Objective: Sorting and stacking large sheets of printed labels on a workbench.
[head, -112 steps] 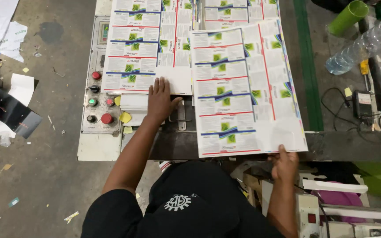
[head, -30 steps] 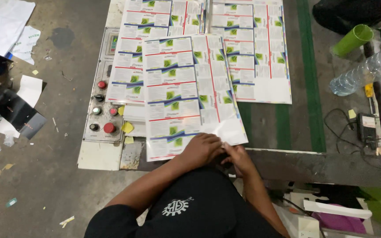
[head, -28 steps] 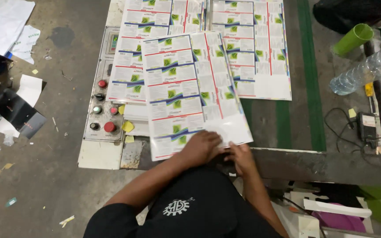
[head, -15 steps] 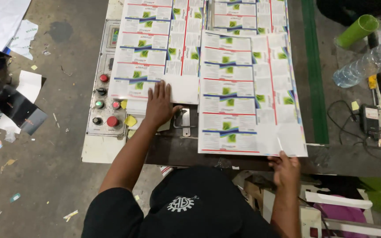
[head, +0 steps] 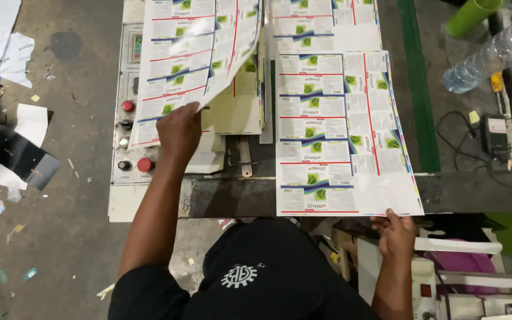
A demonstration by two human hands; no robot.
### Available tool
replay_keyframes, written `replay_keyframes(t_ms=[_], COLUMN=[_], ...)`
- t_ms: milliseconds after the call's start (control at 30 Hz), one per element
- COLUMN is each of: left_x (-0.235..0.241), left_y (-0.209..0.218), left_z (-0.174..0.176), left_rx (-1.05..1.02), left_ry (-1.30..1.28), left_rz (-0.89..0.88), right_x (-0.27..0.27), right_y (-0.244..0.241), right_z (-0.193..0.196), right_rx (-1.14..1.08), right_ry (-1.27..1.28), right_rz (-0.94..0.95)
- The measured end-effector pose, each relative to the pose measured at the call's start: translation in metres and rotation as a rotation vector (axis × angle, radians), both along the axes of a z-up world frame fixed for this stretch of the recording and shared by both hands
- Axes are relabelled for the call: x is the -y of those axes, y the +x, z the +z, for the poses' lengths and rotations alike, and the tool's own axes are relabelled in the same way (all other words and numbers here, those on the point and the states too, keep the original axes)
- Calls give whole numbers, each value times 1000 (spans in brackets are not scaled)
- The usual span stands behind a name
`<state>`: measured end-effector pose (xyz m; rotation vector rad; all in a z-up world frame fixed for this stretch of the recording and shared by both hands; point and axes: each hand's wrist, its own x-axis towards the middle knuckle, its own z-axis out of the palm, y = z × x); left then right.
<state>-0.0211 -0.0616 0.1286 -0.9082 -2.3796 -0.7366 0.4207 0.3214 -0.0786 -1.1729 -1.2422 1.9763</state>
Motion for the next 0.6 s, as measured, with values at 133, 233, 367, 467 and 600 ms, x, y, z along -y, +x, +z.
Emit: replay_keyframes(t_ms=[133,233,367,467,600], left_x=[6,9,9,9,5], left_y=[3,13,30,32,31], left_z=[-47,-65,-55,-58,-56], left_rx=[155,185,223,200,196], left_ry=[-303,-304,-169,-118,-76], left_rz=[27,40,23,6,15], right_x=[6,8,-2,-24,-45], right_y=[-6,-15,-36,-60,-95], right_z=[5,11,18,8,7], right_rx=[22,22,74,65,19], right_ry=[3,12,25,34,4], right_rz=[8,9,32,83,141])
